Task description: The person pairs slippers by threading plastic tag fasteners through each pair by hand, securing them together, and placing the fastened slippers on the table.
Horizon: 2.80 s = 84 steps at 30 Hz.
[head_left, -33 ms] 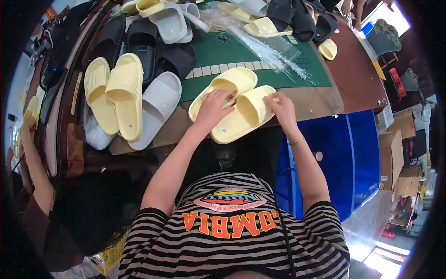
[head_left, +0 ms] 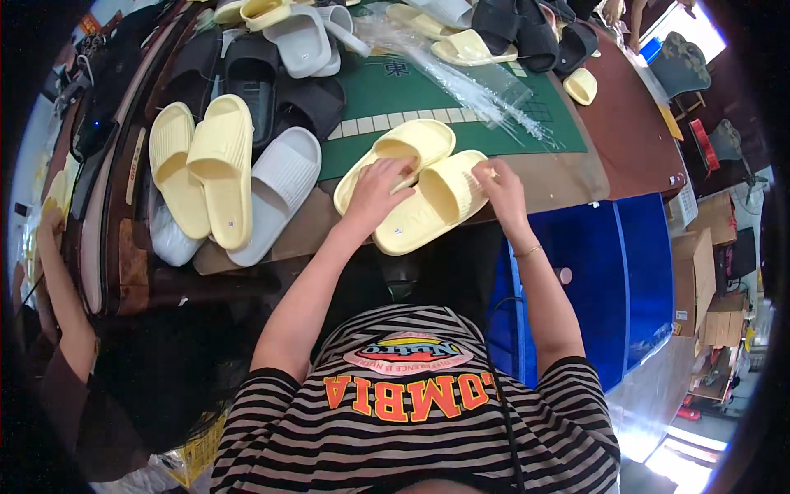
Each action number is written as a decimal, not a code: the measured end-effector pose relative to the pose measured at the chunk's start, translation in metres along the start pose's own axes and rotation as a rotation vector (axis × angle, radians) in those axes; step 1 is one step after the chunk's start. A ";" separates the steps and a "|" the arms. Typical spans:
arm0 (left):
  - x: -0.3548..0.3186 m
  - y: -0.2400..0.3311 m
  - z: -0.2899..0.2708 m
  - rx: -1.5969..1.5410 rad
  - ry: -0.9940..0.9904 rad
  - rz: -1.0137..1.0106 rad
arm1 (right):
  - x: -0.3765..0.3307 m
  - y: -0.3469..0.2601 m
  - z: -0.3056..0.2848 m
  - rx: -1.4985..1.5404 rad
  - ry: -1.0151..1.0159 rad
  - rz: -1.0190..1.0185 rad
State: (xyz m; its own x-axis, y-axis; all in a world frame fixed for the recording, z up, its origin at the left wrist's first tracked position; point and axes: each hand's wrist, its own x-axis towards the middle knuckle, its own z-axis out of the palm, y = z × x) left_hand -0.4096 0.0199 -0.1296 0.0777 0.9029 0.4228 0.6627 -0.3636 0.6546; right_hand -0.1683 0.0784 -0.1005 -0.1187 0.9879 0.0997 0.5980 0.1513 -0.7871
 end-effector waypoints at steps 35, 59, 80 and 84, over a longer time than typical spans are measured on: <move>0.002 0.045 0.074 0.276 0.080 0.058 | 0.053 0.006 -0.038 -0.139 -0.526 -0.447; -0.008 0.042 0.054 -0.037 0.179 0.008 | 0.071 0.020 -0.070 -0.048 -0.674 -0.244; 0.015 -0.010 -0.014 -1.122 0.372 -0.797 | 0.106 0.016 0.010 0.697 -0.241 0.063; 0.044 -0.020 0.017 -0.920 0.268 -0.764 | 0.113 -0.015 0.044 0.366 -0.515 -0.076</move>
State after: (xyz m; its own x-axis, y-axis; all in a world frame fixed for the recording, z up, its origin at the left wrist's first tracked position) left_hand -0.4071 0.0705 -0.1347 -0.3278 0.9189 -0.2196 -0.3112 0.1144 0.9434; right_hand -0.2252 0.1861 -0.1043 -0.5708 0.8180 -0.0705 0.2738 0.1087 -0.9556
